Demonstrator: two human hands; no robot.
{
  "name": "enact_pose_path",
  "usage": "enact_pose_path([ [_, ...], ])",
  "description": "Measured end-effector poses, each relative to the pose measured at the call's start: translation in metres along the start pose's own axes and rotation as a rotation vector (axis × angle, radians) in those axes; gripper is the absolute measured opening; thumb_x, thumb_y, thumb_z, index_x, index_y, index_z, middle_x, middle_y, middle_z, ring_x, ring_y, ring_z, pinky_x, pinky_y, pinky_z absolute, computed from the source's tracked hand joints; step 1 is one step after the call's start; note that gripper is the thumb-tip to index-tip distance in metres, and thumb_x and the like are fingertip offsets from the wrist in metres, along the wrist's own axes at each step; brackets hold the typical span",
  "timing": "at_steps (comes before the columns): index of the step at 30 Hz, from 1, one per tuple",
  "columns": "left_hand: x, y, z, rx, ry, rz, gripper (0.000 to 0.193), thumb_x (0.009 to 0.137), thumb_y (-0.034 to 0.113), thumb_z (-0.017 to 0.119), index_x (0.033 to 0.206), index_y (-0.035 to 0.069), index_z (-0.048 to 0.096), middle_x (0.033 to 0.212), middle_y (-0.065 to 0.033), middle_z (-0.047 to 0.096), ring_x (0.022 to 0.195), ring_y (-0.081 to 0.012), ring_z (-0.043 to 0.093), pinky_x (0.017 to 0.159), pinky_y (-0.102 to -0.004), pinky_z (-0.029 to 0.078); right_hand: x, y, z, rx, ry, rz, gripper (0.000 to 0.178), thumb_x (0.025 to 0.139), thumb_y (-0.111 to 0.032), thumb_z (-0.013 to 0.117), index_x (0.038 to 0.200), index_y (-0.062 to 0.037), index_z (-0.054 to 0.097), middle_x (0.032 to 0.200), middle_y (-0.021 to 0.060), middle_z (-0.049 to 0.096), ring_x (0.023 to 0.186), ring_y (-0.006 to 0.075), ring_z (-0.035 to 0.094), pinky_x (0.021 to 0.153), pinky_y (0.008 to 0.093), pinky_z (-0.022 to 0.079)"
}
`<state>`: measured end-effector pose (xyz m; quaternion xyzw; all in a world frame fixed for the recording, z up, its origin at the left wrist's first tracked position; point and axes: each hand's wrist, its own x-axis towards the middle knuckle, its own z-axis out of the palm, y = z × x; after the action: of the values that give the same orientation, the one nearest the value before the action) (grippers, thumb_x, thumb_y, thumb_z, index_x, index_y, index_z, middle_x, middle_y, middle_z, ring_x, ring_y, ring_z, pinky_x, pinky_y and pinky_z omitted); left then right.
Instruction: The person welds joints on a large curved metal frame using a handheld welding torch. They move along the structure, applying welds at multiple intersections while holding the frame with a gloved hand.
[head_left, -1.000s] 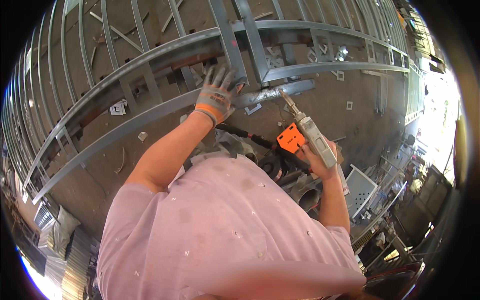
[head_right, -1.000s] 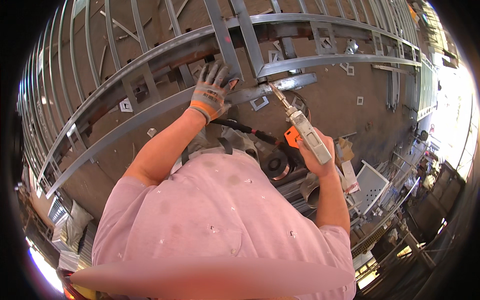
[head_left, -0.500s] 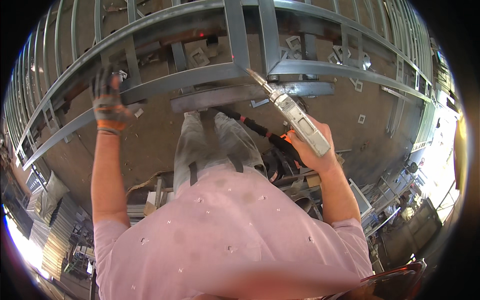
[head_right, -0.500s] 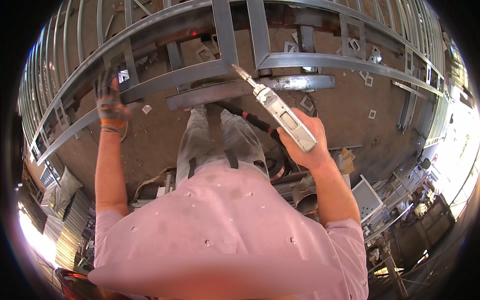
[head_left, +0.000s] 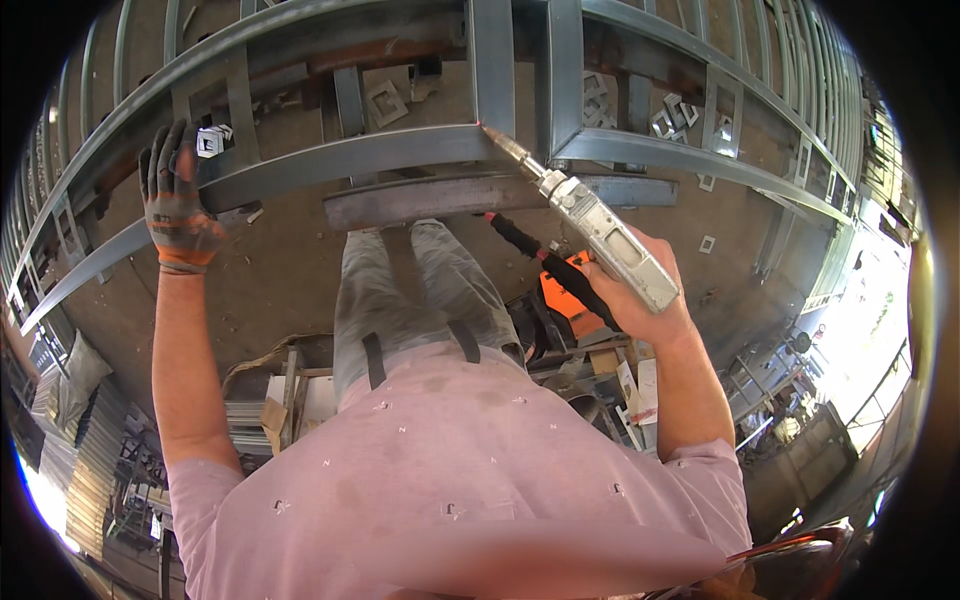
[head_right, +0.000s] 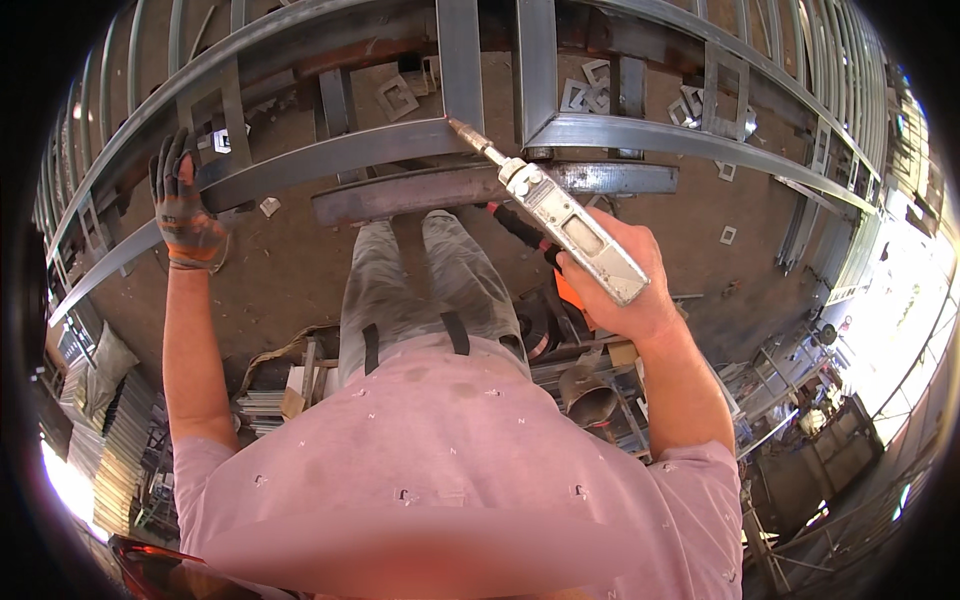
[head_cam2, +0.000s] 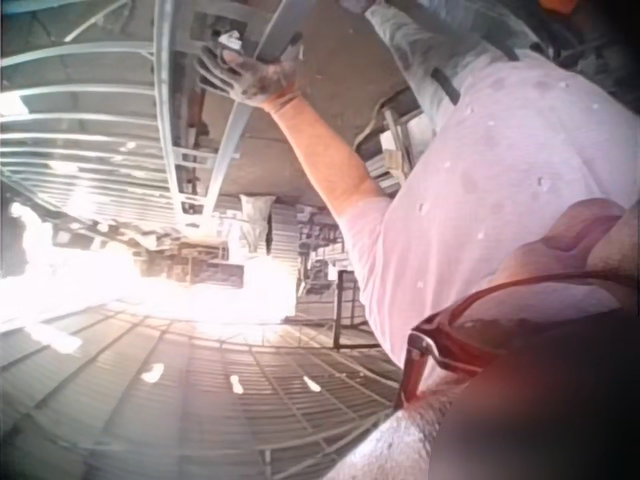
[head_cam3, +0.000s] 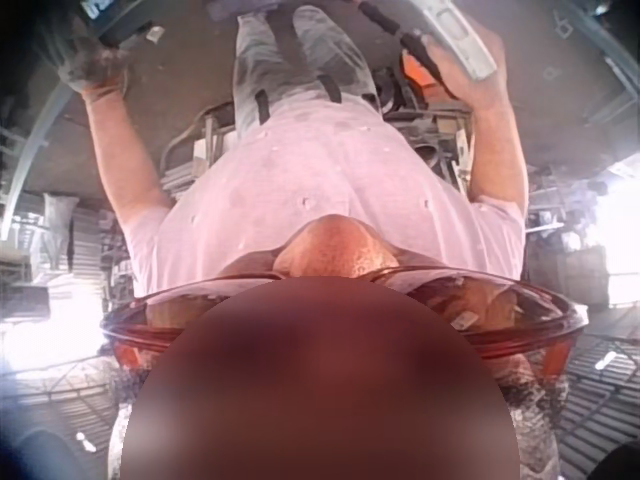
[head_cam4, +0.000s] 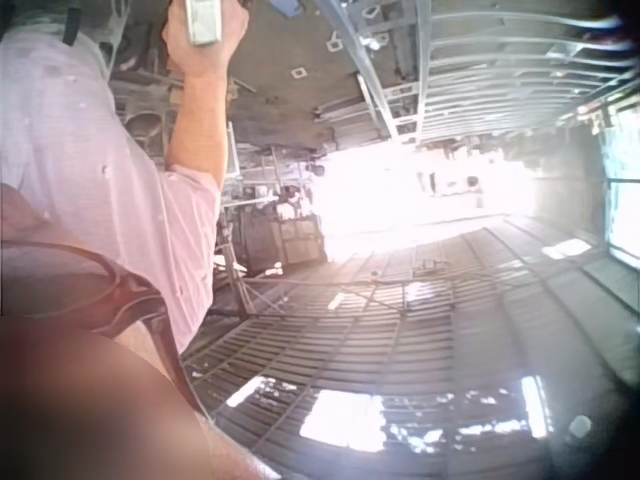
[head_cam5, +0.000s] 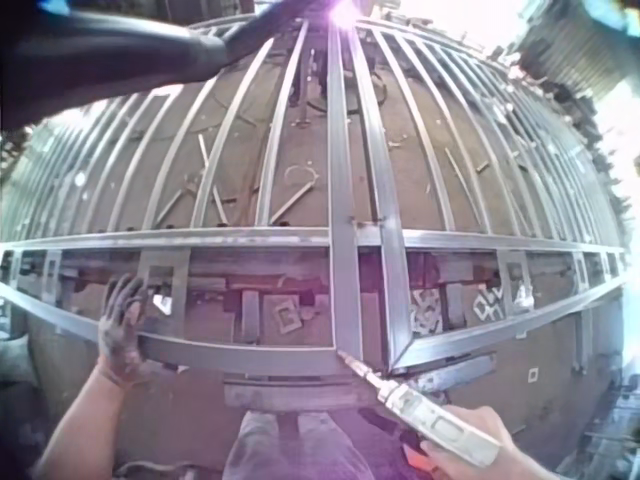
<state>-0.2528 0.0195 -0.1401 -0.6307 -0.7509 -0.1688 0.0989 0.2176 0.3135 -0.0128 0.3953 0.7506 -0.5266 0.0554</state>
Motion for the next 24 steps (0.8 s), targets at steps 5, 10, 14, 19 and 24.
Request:
enact_pose_path([
  [5,-0.008,-0.011,0.002,0.004,-0.001,0.023,0.080,0.093,0.035,0.071,0.164,0.007,0.048,0.164,-0.0203,0.056,0.149,-0.0468,0.054,0.126,-0.0593,0.040,0.002,-0.007,-0.003,-0.043,-0.037,0.050,0.023,0.093,-0.005,0.073,0.115,-0.0006,0.076,0.077,0.0071,0.072,0.065,0.0175,0.063,0.067,0.0326,0.054],
  [10,-0.012,-0.014,0.003,-0.020,0.004,0.034,0.080,0.094,0.033,0.071,0.166,0.010,0.045,0.165,-0.0200,0.055,0.150,-0.0465,0.054,0.126,-0.0597,0.039,0.002,-0.010,-0.008,0.005,-0.048,0.052,0.027,0.092,-0.006,0.071,0.118,0.0001,0.076,0.083,0.0053,0.074,0.072,0.0140,0.063,0.072,0.0313,0.055],
  [14,-0.011,-0.012,0.005,-0.027,0.032,0.035,0.075,0.100,0.037,0.065,0.168,0.010,0.045,0.166,-0.0201,0.055,0.151,-0.0463,0.053,0.127,-0.0598,0.039,0.002,-0.011,-0.012,0.028,-0.059,0.091,0.029,0.091,-0.006,0.071,0.119,0.0017,0.075,0.086,0.0054,0.073,0.077,0.0117,0.062,0.075,0.0311,0.056],
  [19,-0.010,-0.013,0.005,-0.033,0.029,0.036,0.069,0.109,0.045,0.052,0.164,0.006,0.047,0.164,-0.0203,0.056,0.150,-0.0462,0.054,0.127,-0.0592,0.039,0.006,-0.007,-0.021,0.035,-0.127,0.076,0.029,0.090,-0.004,0.071,0.118,0.0034,0.074,0.089,0.0059,0.074,0.081,0.0118,0.063,0.078,0.0308,0.056],
  [24,-0.012,-0.015,0.010,-0.024,0.054,0.043,0.067,0.112,0.048,0.048,0.157,-0.001,0.052,0.161,-0.0201,0.058,0.148,-0.0458,0.055,0.125,-0.0578,0.041,0.010,-0.002,-0.029,0.117,-0.163,0.078,0.031,0.089,-0.003,0.073,0.119,0.0033,0.073,0.094,0.0060,0.076,0.086,0.0122,0.067,0.082,0.0311,0.058],
])
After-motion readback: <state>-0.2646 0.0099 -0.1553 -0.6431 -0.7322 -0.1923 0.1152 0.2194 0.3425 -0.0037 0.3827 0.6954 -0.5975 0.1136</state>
